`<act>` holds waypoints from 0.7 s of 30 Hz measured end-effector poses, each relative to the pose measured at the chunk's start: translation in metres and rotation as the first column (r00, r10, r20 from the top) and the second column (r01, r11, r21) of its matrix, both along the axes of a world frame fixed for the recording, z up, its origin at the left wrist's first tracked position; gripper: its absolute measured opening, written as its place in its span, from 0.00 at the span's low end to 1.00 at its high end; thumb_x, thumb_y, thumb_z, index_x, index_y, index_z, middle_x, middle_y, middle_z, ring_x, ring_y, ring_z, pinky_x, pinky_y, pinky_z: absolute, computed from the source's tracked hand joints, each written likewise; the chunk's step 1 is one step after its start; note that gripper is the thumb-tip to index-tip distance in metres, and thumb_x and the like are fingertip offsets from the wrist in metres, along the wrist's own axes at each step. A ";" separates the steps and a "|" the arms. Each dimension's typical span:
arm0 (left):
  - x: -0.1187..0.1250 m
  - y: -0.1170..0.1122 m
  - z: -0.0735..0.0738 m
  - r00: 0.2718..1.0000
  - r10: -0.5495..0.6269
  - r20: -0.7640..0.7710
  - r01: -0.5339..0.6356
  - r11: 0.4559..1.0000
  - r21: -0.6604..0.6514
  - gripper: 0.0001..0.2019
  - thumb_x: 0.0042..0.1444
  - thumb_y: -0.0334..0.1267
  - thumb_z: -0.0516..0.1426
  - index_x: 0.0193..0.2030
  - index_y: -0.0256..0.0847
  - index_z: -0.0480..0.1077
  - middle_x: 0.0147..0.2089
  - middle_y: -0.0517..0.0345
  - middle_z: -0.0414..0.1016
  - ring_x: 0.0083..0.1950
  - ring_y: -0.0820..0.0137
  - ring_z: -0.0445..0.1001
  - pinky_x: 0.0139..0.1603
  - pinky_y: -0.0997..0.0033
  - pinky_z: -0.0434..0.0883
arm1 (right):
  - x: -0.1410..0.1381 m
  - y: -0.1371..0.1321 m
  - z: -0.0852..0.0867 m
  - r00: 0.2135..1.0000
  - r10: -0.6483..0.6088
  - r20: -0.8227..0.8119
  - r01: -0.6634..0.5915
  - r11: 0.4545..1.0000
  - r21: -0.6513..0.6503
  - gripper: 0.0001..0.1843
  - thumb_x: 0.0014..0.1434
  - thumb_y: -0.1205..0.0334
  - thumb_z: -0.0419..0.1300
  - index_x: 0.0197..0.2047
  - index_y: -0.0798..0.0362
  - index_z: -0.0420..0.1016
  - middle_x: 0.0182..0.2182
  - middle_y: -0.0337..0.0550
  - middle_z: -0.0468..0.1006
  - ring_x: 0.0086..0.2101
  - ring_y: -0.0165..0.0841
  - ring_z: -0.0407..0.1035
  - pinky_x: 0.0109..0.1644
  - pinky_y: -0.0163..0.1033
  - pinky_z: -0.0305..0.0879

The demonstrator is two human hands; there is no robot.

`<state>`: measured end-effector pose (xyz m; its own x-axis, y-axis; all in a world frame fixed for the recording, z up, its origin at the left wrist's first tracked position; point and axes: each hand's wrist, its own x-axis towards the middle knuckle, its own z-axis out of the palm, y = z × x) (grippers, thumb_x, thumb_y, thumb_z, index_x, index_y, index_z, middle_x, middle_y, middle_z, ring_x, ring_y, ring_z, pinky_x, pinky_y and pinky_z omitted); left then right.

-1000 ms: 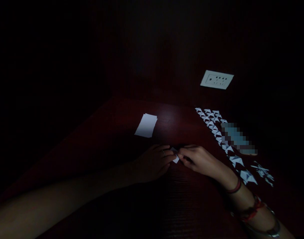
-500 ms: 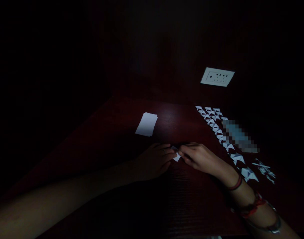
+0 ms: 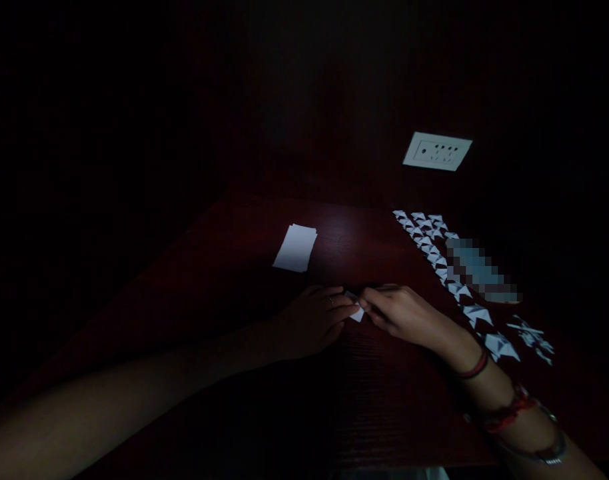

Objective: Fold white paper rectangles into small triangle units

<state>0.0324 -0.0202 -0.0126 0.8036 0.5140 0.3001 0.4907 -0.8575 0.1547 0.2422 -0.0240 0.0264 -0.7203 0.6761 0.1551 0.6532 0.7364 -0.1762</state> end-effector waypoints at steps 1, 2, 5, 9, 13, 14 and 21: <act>0.000 0.000 0.000 1.000 0.006 0.002 -0.006 1.000 -0.008 0.18 0.58 0.36 0.44 0.56 0.44 0.54 0.56 0.61 0.59 0.58 0.66 0.51 0.56 0.60 0.50 | 0.001 0.000 0.001 1.000 -0.006 -0.015 0.006 1.000 -0.024 0.08 0.50 0.74 0.50 0.34 0.54 0.61 0.26 0.38 0.68 0.26 0.27 0.61 0.30 0.31 0.54; 0.000 0.000 0.000 1.000 0.008 0.003 -0.008 1.000 -0.014 0.18 0.58 0.36 0.44 0.56 0.45 0.54 0.56 0.61 0.58 0.58 0.66 0.51 0.56 0.60 0.50 | 0.002 0.000 0.001 0.999 -0.012 -0.034 0.010 0.998 -0.057 0.08 0.50 0.74 0.50 0.34 0.54 0.62 0.26 0.38 0.68 0.25 0.26 0.61 0.30 0.31 0.55; 0.001 0.001 0.000 1.000 0.001 0.002 -0.001 1.000 -0.020 0.18 0.58 0.36 0.44 0.56 0.45 0.54 0.57 0.62 0.56 0.59 0.66 0.50 0.56 0.61 0.50 | 0.007 0.002 0.004 0.995 0.000 -0.097 -0.015 0.988 -0.151 0.09 0.50 0.74 0.51 0.34 0.54 0.66 0.27 0.38 0.69 0.26 0.26 0.62 0.31 0.30 0.56; 0.001 0.002 0.000 1.000 -0.009 0.009 0.009 1.000 -0.019 0.18 0.58 0.35 0.44 0.56 0.45 0.54 0.58 0.63 0.56 0.59 0.66 0.50 0.56 0.61 0.50 | 0.011 0.004 0.007 0.991 0.076 -0.109 -0.095 0.978 -0.184 0.14 0.50 0.74 0.51 0.38 0.53 0.71 0.31 0.39 0.71 0.31 0.27 0.64 0.35 0.30 0.58; 0.001 0.001 0.001 1.000 -0.006 0.007 0.006 1.000 -0.020 0.18 0.57 0.35 0.44 0.56 0.45 0.53 0.57 0.63 0.57 0.59 0.65 0.49 0.55 0.60 0.51 | 0.012 0.005 0.008 0.995 0.083 -0.053 -0.091 0.981 -0.174 0.17 0.51 0.73 0.51 0.43 0.50 0.71 0.30 0.39 0.70 0.30 0.27 0.64 0.35 0.31 0.58; 0.001 0.001 0.001 1.000 -0.007 0.007 0.007 1.000 -0.019 0.18 0.57 0.35 0.44 0.56 0.45 0.53 0.57 0.63 0.57 0.59 0.66 0.49 0.55 0.61 0.51 | 0.012 0.005 0.009 0.996 0.081 -0.032 -0.085 0.982 -0.167 0.17 0.52 0.73 0.51 0.43 0.50 0.71 0.30 0.39 0.70 0.30 0.27 0.64 0.35 0.31 0.57; 0.001 0.001 0.002 1.000 -0.009 0.012 0.010 1.000 -0.018 0.19 0.57 0.35 0.45 0.56 0.45 0.53 0.58 0.62 0.56 0.59 0.66 0.49 0.56 0.61 0.50 | 0.009 0.000 0.012 0.992 0.058 0.116 -0.048 0.995 -0.083 0.12 0.54 0.71 0.50 0.38 0.53 0.72 0.29 0.41 0.70 0.29 0.27 0.64 0.33 0.31 0.57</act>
<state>0.0335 -0.0193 -0.0106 0.8048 0.5118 0.3008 0.4805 -0.8591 0.1763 0.2513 -0.0242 0.0381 -0.7654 0.6434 0.0139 0.6334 0.7571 -0.1600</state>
